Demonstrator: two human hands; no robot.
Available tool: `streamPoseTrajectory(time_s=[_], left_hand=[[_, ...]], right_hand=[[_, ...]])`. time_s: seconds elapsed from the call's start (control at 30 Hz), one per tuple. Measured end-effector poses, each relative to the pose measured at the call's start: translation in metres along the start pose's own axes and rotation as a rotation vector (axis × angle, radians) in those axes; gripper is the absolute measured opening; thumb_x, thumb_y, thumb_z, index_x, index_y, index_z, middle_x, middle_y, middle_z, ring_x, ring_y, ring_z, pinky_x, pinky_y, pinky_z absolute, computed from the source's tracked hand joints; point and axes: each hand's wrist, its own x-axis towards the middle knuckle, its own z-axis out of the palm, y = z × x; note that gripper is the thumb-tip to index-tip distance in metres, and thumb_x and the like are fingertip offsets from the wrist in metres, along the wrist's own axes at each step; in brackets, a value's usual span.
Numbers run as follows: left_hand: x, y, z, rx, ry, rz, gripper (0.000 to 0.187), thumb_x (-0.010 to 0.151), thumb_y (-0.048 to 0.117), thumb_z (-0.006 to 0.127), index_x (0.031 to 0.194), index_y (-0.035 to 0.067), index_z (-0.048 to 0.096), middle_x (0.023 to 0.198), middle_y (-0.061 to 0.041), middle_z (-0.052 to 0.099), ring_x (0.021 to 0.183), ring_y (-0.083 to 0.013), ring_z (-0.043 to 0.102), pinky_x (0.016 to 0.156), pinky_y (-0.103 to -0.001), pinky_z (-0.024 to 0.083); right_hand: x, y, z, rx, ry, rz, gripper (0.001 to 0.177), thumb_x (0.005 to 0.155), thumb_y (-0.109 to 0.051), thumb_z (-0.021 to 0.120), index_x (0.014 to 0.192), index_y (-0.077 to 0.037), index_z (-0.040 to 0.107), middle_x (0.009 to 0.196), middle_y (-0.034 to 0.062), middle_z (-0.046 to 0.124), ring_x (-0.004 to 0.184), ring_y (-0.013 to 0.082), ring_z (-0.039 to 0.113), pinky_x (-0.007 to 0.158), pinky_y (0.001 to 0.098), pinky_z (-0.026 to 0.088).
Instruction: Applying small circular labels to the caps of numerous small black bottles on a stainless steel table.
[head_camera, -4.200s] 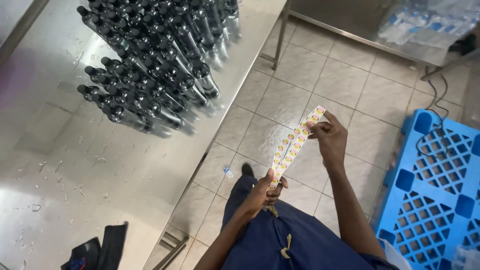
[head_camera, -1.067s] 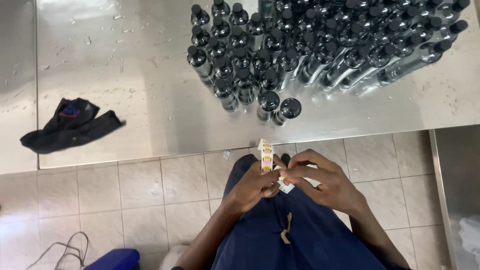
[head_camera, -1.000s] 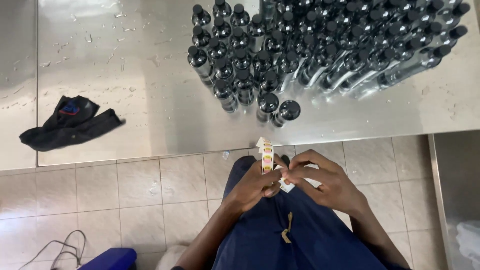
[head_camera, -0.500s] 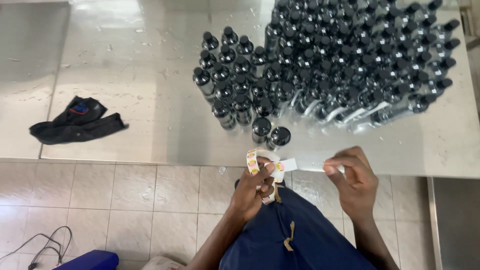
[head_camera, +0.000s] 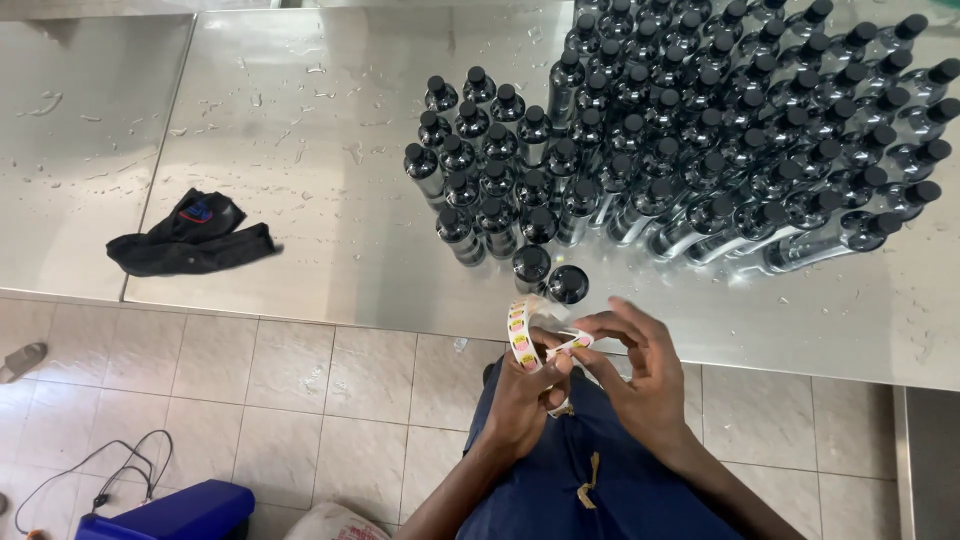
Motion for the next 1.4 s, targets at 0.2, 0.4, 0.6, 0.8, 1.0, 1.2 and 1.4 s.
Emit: streamPoseTrajectory(time_s=[0.2, 0.4, 0.6, 0.8, 1.0, 1.2, 1.4], left_hand=[[-0.004, 0.029, 0.009, 0.345, 0.103, 0.037, 0.062, 0.096, 0.026, 0.079, 0.148, 0.000, 0.057, 0.094, -0.007, 0.079, 0.042, -0.0117, 0.058, 0.043, -0.022, 0.042], [-0.009, 0.035, 0.008, 0.585, 0.162, -0.006, 0.037, 0.101, 0.022, 0.076, 0.133, 0.004, 0.080, 0.055, 0.000, 0.060, 0.044, -0.0040, 0.049, 0.047, -0.020, 0.041], [-0.005, 0.026, -0.001, 0.665, 0.247, -0.005, 0.023, 0.098, 0.027, 0.080, 0.106, 0.006, 0.081, 0.053, -0.003, 0.062, 0.046, -0.0072, 0.057, 0.050, -0.024, 0.049], [-0.002, 0.018, -0.010, 0.693, 0.209, 0.044, 0.020, 0.098, 0.028, 0.083, 0.101, 0.008, 0.081, 0.055, 0.002, 0.059, 0.049, -0.0034, 0.051, 0.050, -0.023, 0.041], [0.000, -0.002, -0.032, 0.622, 0.230, 0.215, 0.033, 0.102, 0.029, 0.085, 0.103, -0.003, 0.080, 0.049, -0.008, 0.064, 0.045, -0.0115, 0.057, 0.058, -0.028, 0.049], [0.005, 0.010, -0.021, 0.621, 0.188, 0.240, 0.034, 0.100, 0.031, 0.087, 0.100, -0.002, 0.078, 0.056, -0.011, 0.069, 0.044, -0.0099, 0.053, 0.054, -0.028, 0.046], [-0.006, 0.012, -0.031, 0.583, 0.084, 0.215, 0.032, 0.101, 0.021, 0.084, 0.119, -0.004, 0.075, 0.087, -0.020, 0.077, 0.046, -0.0116, 0.059, 0.055, -0.030, 0.052]], right_hand=[[0.002, -0.004, -0.003, 0.084, 0.023, 0.200, 0.083, 0.092, -0.005, 0.081, 0.163, -0.009, 0.038, 0.110, 0.0192, 0.081, 0.111, 0.0242, 0.081, 0.106, 0.0359, 0.063], [0.007, -0.008, -0.006, -0.056, -0.063, 0.181, 0.087, 0.090, -0.008, 0.085, 0.165, -0.014, 0.041, 0.113, 0.0110, 0.081, 0.102, 0.0175, 0.081, 0.096, 0.0302, 0.067], [0.009, -0.010, 0.000, -0.168, -0.062, 0.106, 0.071, 0.097, -0.010, 0.079, 0.160, -0.008, 0.046, 0.107, 0.0098, 0.081, 0.107, 0.0197, 0.080, 0.109, 0.0376, 0.061], [0.006, -0.006, -0.002, -0.226, -0.076, 0.120, 0.066, 0.098, -0.014, 0.078, 0.158, -0.009, 0.050, 0.103, 0.0047, 0.079, 0.107, 0.0176, 0.078, 0.119, 0.0390, 0.053], [0.001, 0.013, -0.003, 0.139, 0.008, 0.009, 0.070, 0.085, 0.016, 0.075, 0.151, 0.013, 0.051, 0.099, 0.0242, 0.075, 0.117, 0.0432, 0.073, 0.111, 0.0619, 0.056], [-0.005, 0.020, 0.009, -0.154, -0.114, -0.217, 0.096, 0.084, 0.016, 0.078, 0.168, 0.000, 0.034, 0.134, 0.0258, 0.063, 0.122, 0.0430, 0.070, 0.104, 0.0608, 0.061], [-0.001, 0.015, 0.009, -0.119, -0.032, -0.208, 0.097, 0.087, 0.018, 0.074, 0.170, 0.002, 0.026, 0.136, 0.0279, 0.047, 0.095, 0.0327, 0.077, 0.086, 0.0532, 0.071]])
